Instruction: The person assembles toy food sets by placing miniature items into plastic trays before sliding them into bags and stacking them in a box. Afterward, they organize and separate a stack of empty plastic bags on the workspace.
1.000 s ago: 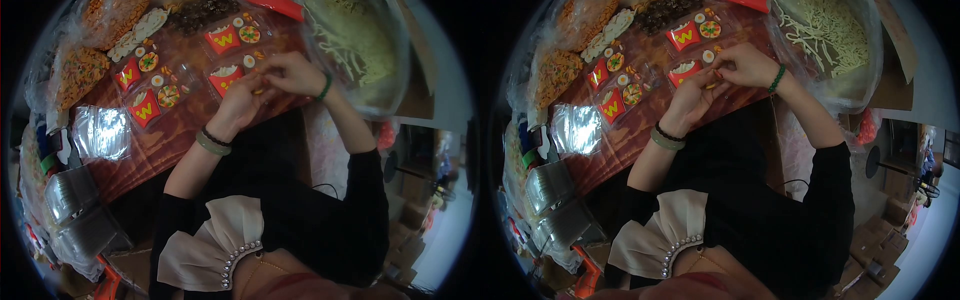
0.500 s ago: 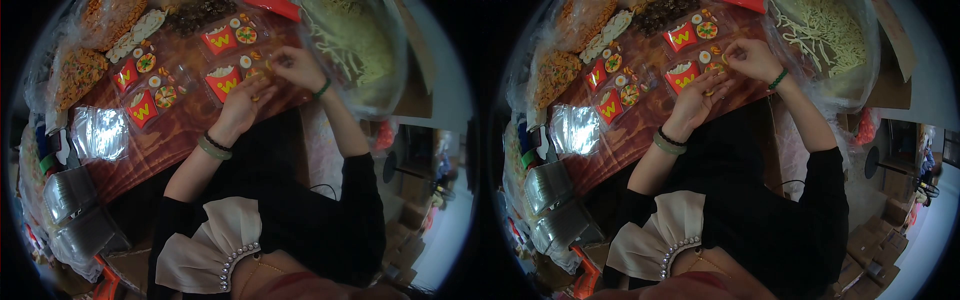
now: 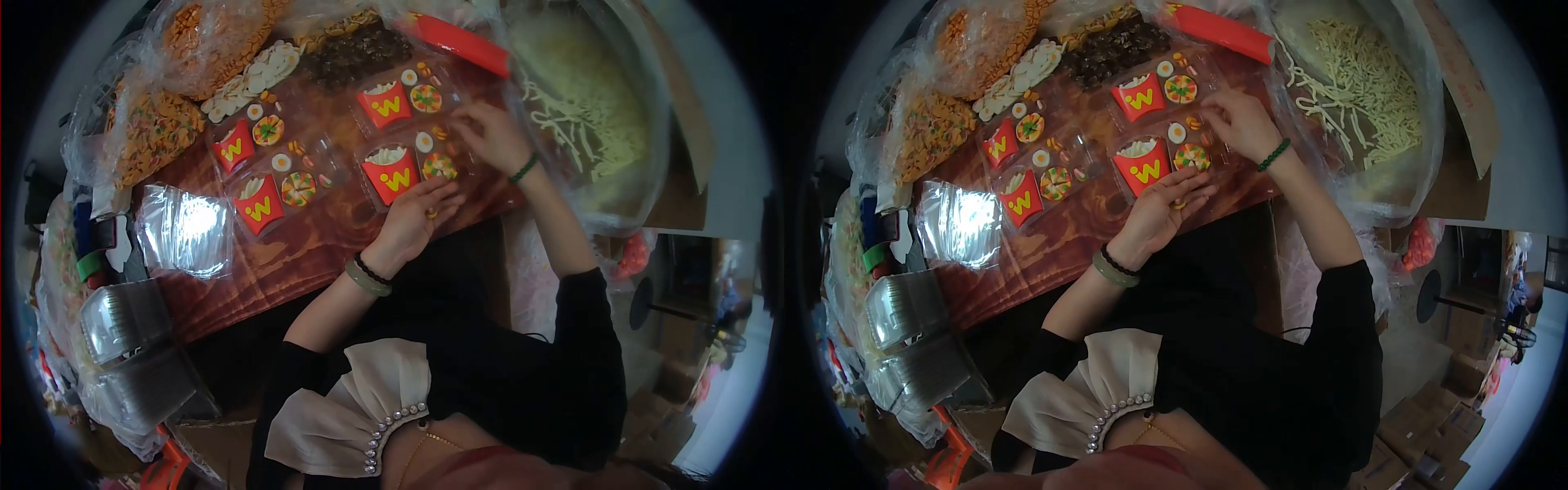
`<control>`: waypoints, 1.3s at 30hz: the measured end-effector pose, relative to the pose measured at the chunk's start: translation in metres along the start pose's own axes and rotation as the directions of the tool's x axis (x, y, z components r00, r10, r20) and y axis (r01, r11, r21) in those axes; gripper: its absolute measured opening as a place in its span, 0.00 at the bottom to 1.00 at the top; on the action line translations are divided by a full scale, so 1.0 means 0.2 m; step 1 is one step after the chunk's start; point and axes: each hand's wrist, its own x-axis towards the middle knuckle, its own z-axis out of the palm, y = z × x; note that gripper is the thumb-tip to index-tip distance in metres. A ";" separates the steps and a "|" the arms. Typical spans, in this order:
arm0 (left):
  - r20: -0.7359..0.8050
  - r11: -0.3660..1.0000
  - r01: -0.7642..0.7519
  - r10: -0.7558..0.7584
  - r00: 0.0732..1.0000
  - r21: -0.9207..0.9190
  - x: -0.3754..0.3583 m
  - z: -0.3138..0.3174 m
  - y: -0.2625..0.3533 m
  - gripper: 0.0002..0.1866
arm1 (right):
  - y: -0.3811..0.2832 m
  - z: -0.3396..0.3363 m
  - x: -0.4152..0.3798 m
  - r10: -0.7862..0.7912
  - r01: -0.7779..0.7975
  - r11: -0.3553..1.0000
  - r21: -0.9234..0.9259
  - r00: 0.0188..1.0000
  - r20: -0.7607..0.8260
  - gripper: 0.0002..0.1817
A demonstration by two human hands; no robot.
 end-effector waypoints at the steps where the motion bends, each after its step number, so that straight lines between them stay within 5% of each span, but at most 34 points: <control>1: 0.008 1.000 0.009 -0.009 1.000 0.008 0.00 0.00 0.00 0.18 | 0.01 -0.01 0.06 -0.037 0.034 0.998 -0.043 0.997 -0.063 0.09; 3: 0.017 1.000 0.016 -0.017 1.000 0.017 0.00 0.00 0.01 0.18 | 0.09 0.03 0.23 -0.042 0.037 0.997 -0.074 0.997 -0.067 0.09; 5: 0.017 0.999 0.028 -0.029 0.999 0.029 -0.01 0.00 0.01 0.18 | 0.25 0.12 0.41 -0.325 0.307 0.944 -0.118 0.926 -0.191 0.09; 8: 0.059 0.999 0.025 -0.026 0.998 0.023 0.00 -0.03 0.00 0.18 | 0.36 0.15 0.55 -0.192 0.174 0.965 -0.197 0.979 -0.073 0.08; 14: 0.163 0.987 0.150 -0.138 0.977 -0.064 -0.04 -0.04 0.10 0.18 | 0.40 0.16 0.57 -0.169 0.167 0.955 -0.244 0.986 0.015 0.08; 18: 0.205 0.990 0.056 -0.029 0.978 -0.128 -0.09 -0.04 0.38 0.18 | 0.30 0.11 0.54 -0.308 0.274 0.941 -0.197 0.936 -0.170 0.11; 21: 0.124 0.961 -0.277 0.273 0.954 0.017 -0.10 -0.11 0.75 0.17 | 0.09 0.03 0.42 -0.223 0.239 0.969 0.062 0.955 -0.196 0.14; 24: 0.066 0.528 -0.779 0.813 0.579 0.338 -0.09 -0.16 1.22 0.14 | 0.00 -0.03 0.23 -0.188 0.202 0.977 0.072 0.968 -0.168 0.13; 25: 0.107 0.324 -0.871 0.916 0.386 0.370 -0.07 -0.20 1.38 0.14 | -0.03 -0.04 0.17 -0.165 0.181 0.979 0.091 0.973 -0.162 0.13; 27: 0.112 0.209 -0.911 0.958 0.263 0.355 -0.07 -0.22 1.66 0.13 | -0.05 -0.06 0.06 -0.129 0.155 0.979 0.135 0.975 -0.181 0.12; 28: 0.120 0.199 -0.912 0.959 0.257 0.358 -0.06 -0.27 1.78 0.13 | -0.04 -0.05 0.01 -0.116 0.150 0.975 0.164 0.972 -0.203 0.12; 30: 0.181 0.469 -0.878 0.875 0.449 -0.092 -0.01 -0.34 1.95 0.14 | 0.01 -0.05 -0.08 -0.078 0.117 0.978 0.172 0.973 -0.217 0.12; 34: 0.240 0.619 -0.760 0.782 0.575 -0.198 0.01 -0.24 1.91 0.17 | 0.10 -0.01 -0.24 0.061 0.000 0.979 0.203 0.954 -0.293 0.12; 37: 0.172 0.588 -0.808 0.801 0.573 -0.049 0.19 -0.13 1.83 0.19 | 0.14 0.00 -0.32 0.181 -0.063 0.943 0.327 0.921 -0.345 0.12; 39: 0.210 0.265 -0.868 0.902 0.377 0.420 0.35 -0.06 1.79 0.18 | 0.16 0.00 -0.35 0.212 -0.101 0.944 0.315 0.916 -0.341 0.12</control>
